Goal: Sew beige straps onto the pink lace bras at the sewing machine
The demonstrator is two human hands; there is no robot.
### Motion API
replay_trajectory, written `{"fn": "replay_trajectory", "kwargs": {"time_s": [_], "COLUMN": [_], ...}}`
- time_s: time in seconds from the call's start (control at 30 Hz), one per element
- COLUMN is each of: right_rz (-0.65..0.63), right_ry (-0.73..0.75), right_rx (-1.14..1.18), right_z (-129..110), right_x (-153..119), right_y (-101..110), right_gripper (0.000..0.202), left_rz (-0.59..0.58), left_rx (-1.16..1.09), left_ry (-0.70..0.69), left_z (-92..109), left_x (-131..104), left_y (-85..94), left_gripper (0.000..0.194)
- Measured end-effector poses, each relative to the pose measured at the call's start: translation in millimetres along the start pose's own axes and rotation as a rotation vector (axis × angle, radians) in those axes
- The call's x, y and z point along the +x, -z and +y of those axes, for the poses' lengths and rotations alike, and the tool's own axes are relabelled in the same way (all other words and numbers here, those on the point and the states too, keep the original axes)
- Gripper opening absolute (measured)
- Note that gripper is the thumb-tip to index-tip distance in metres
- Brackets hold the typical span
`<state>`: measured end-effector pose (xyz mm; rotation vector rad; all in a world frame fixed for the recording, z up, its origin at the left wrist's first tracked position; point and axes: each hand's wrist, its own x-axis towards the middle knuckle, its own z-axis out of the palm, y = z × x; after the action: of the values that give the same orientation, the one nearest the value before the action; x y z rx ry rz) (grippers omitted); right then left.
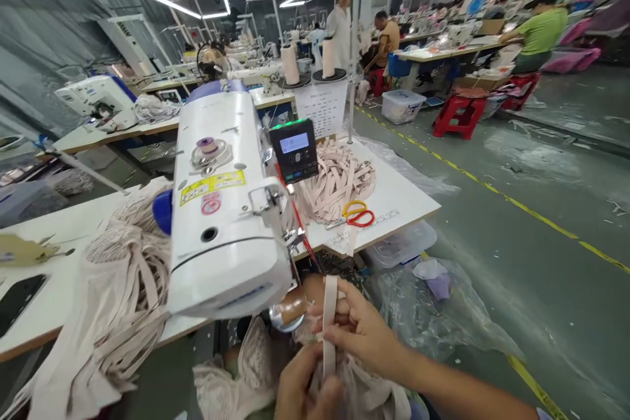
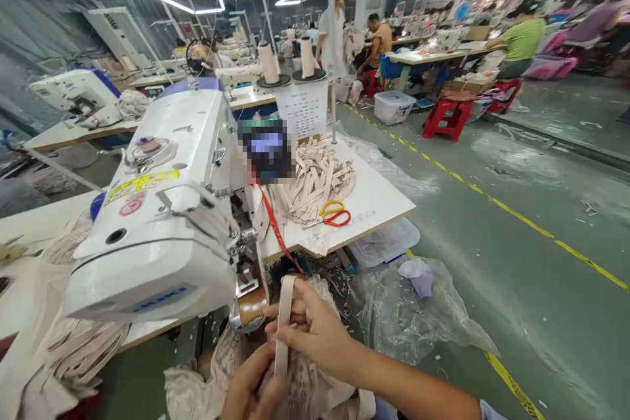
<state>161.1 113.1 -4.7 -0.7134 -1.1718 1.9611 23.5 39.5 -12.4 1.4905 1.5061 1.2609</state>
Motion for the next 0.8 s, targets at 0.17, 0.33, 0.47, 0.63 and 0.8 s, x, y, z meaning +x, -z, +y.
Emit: {"fn": "replay_trajectory", "kwargs": {"time_s": [0.17,0.33,0.47,0.63,0.8], "right_rz": [0.006,0.134,0.073,0.032,0.079], "right_ry": [-0.083,-0.069,-0.043,0.119,0.314], "right_rx": [-0.138,-0.205,-0.349,-0.651,-0.971], "right_z": [-5.2,-19.2,-28.2,-25.3,-16.8], "right_x": [16.5,48.4,73.3,96.0,114.3], "right_y": [11.0,20.7,16.2,11.6,10.0], "right_gripper": [0.038,0.041,0.034,0.016,0.006], "left_rz": [-0.19,-0.066,0.202,0.133,-0.096], "left_rx": [0.038,0.161,0.649,0.771,0.543], "left_ry": [0.108,-0.135,-0.301,-0.079,0.057], "left_z": [9.6,9.5,-1.9,-2.1,-4.1], "left_x": [10.1,25.8,32.2,29.6,31.7], "left_y": [2.7,18.4,34.4,45.6,63.4], "left_gripper": [0.058,0.029,0.031,0.034,0.037]}}
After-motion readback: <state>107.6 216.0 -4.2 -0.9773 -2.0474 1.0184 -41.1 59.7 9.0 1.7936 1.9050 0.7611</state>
